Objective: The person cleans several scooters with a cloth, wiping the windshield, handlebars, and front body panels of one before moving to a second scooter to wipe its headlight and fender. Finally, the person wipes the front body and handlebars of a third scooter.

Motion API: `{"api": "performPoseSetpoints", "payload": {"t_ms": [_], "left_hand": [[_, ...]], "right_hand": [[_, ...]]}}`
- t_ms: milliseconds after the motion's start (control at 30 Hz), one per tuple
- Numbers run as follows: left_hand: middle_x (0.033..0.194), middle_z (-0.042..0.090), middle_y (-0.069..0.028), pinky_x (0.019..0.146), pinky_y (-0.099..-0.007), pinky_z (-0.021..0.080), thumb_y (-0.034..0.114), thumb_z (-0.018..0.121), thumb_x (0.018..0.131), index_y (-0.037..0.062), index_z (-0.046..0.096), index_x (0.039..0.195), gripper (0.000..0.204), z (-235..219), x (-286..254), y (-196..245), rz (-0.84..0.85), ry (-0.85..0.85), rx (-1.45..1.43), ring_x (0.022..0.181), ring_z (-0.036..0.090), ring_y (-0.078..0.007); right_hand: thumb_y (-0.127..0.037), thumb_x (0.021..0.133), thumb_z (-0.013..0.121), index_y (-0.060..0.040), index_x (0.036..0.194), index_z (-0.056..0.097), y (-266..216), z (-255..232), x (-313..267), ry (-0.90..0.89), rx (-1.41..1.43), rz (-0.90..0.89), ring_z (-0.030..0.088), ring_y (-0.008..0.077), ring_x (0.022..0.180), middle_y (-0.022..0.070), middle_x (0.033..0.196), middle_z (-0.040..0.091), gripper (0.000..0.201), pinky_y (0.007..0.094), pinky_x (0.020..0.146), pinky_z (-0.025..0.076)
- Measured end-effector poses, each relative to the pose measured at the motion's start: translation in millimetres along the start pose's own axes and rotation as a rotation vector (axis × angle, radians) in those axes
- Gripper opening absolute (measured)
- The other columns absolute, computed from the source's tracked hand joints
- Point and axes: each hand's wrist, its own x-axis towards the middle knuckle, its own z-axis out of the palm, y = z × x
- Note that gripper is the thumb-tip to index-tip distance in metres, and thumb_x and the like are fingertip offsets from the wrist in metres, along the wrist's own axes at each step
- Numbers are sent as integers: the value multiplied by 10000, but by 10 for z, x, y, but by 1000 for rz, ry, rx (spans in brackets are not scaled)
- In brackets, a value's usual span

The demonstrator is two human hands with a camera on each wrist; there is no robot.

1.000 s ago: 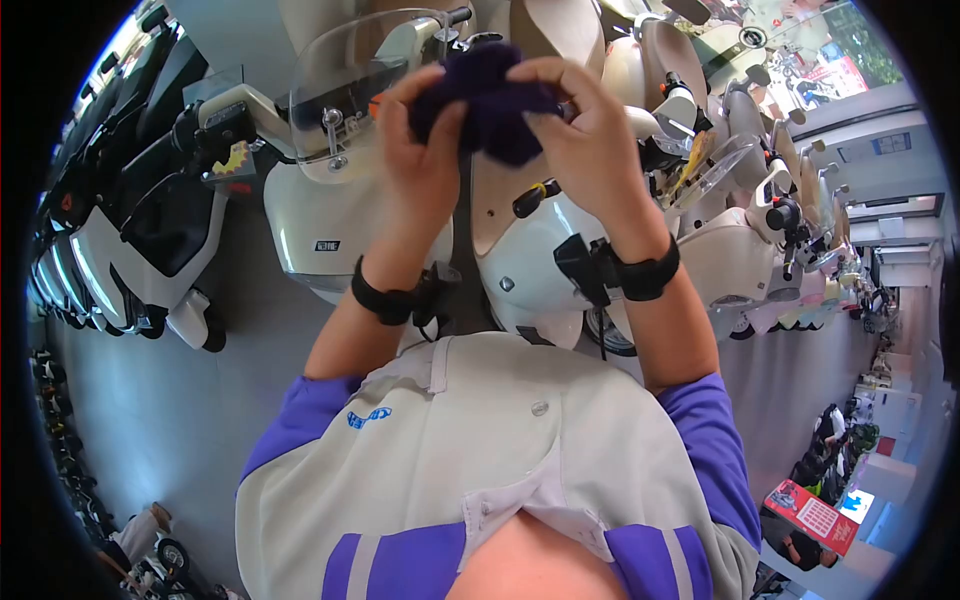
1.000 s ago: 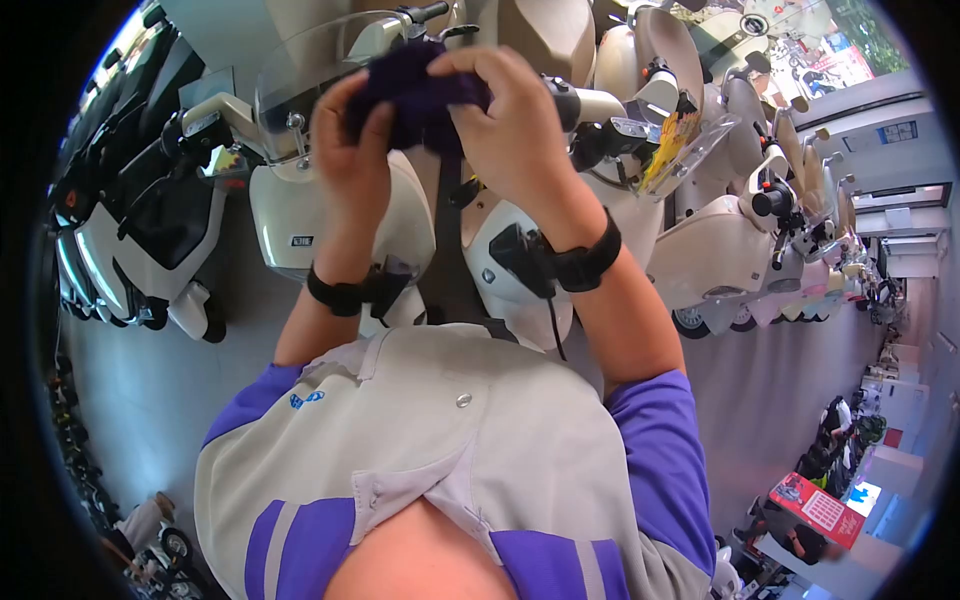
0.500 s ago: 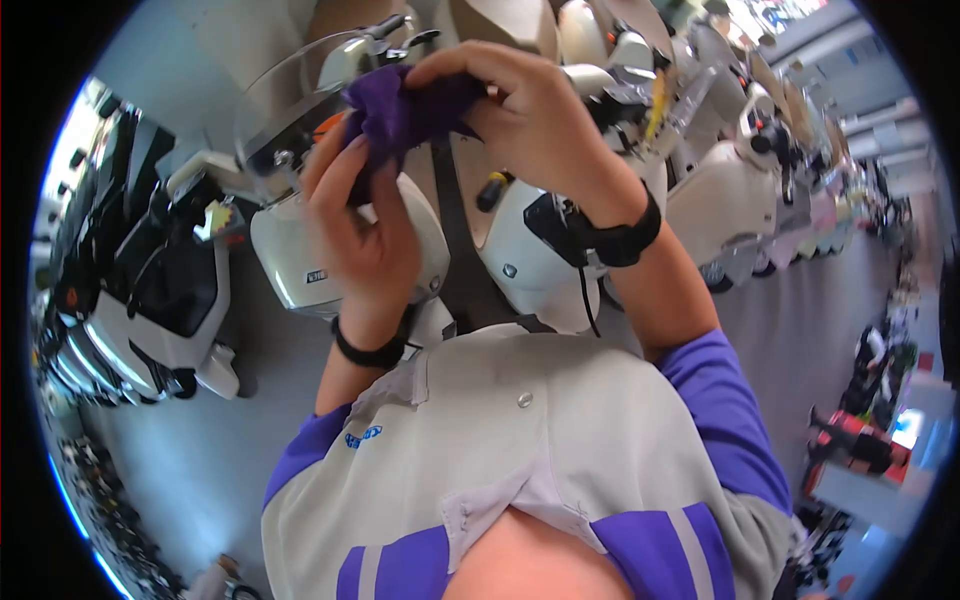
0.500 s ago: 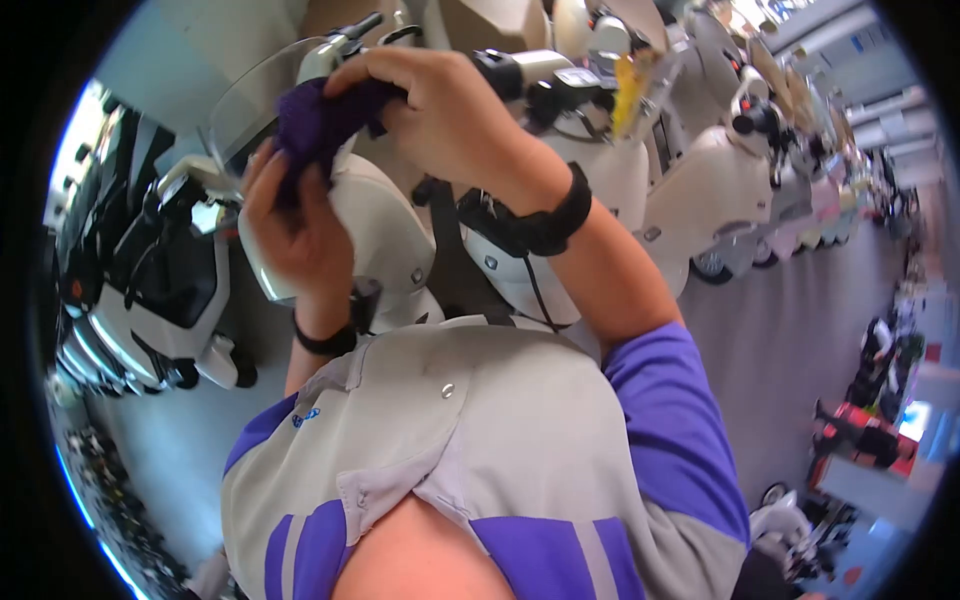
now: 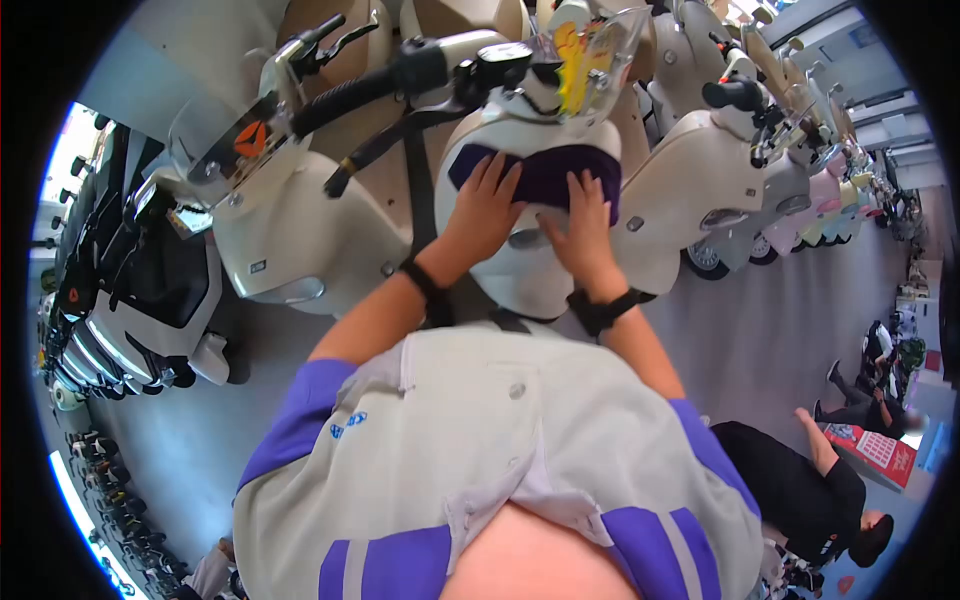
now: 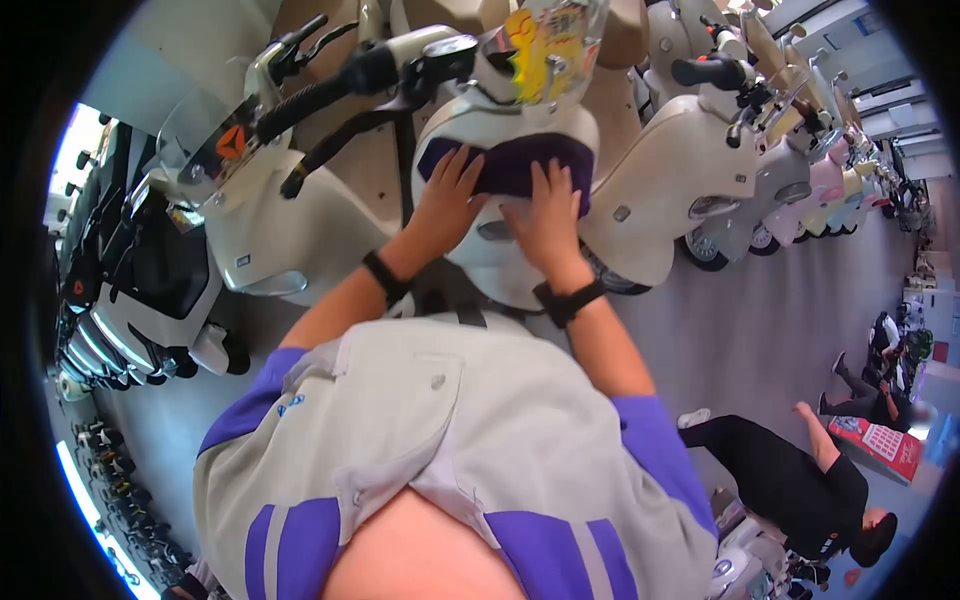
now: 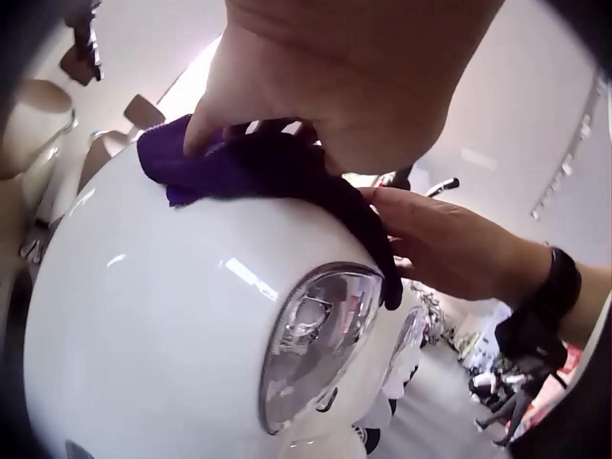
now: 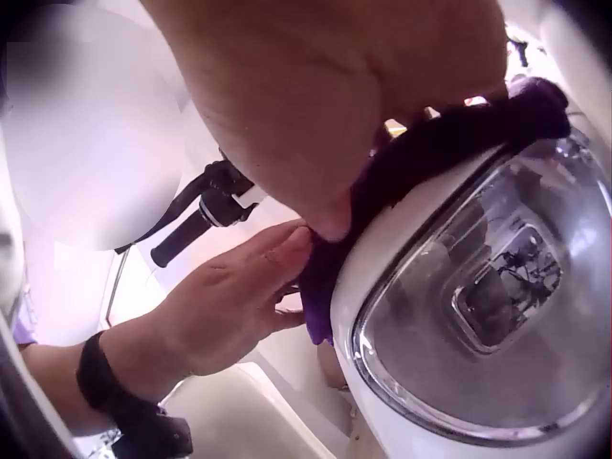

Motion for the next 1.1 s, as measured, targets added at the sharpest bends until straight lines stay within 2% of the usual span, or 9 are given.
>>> {"api": "performPoseSetpoints", "payload": {"t_ms": [33, 100, 200, 367, 667, 800, 867, 967, 1100], "left_hand": [[1395, 496, -241, 1113, -501, 361, 97, 618, 914, -64, 473, 1382, 516, -39, 49, 11, -42, -118, -32, 1291, 452, -444], [1389, 500, -239, 1075, -482, 394, 70, 599, 922, -40, 477, 1394, 499, 198, -65, -130, -167, 113, -109, 1272, 467, -441], [1198, 561, -196, 965, -492, 436, 76, 655, 884, 120, 573, 1338, 464, 11, 242, -119, -489, 92, -191, 1128, 533, -412], [1047, 621, -126, 890, -475, 457, 42, 698, 801, 82, 655, 1018, 225, -176, 384, 83, -221, -81, 68, 987, 596, -365], [885, 659, -145, 748, -426, 475, -1, 727, 780, 40, 631, 960, 207, -731, 482, 895, -114, -60, -144, 826, 621, -357], [991, 658, -134, 786, -437, 490, 26, 721, 791, 39, 632, 953, 185, -620, 617, 580, -253, 107, 115, 906, 621, -346], [1092, 648, -132, 847, -449, 494, 52, 712, 799, 42, 630, 960, 181, -412, 502, 402, -357, 119, 416, 1009, 610, -351], [1230, 587, -197, 904, -524, 476, 112, 664, 842, 6, 614, 1031, 222, 134, 335, 351, -343, 95, 73, 1096, 568, -400], [1435, 458, -230, 1075, -581, 357, 227, 629, 884, -3, 545, 1304, 487, 545, 65, 846, -329, 44, 207, 1335, 420, -418]], "right_hand": [[-280, 920, 660, -13, 1461, 410, 43, -19, 1, 25, 46, -1, 305, 471, 1433, 294, 1495, 391, 653, 598, 1148, 259], [-248, 948, 615, 0, 1439, 431, 223, -93, 81, 56, 211, 27, 379, 469, 1383, 293, 1438, 456, 580, 549, 1125, 315], [-188, 958, 584, 24, 1406, 453, 373, -195, 272, 76, 272, 47, 475, 457, 1294, 278, 1348, 541, 513, 489, 1074, 386], [-124, 899, 636, -57, 1249, 600, 424, -270, 640, 141, -97, -59, 607, 389, 1003, 184, 1049, 621, 358, 462, 912, 487], [-10, 815, 718, -50, 1012, 677, 683, -1076, 317, 432, 290, -76, 599, 315, 831, 128, 925, 585, 205, 405, 760, 500], [-43, 822, 725, -45, 1190, 596, 755, -640, 671, 297, 265, -87, 587, 330, 909, 148, 980, 577, 390, 432, 834, 480], [-151, 847, 736, -4, 1375, 447, 681, -317, 650, 195, 187, -103, 519, 406, 1136, 241, 1221, 515, 620, 471, 982, 436], [-325, 882, 695, 24, 1494, 325, 438, 85, 452, 95, -3, -105, 237, 526, 1441, 351, 1533, 267, 795, 534, 1180, 261], [-389, 898, 643, 18, 1540, 263, 573, 70, 291, -5, -105, -173, 161, 487, 1488, 297, 1602, 197, 849, 576, 1200, 144]]}}
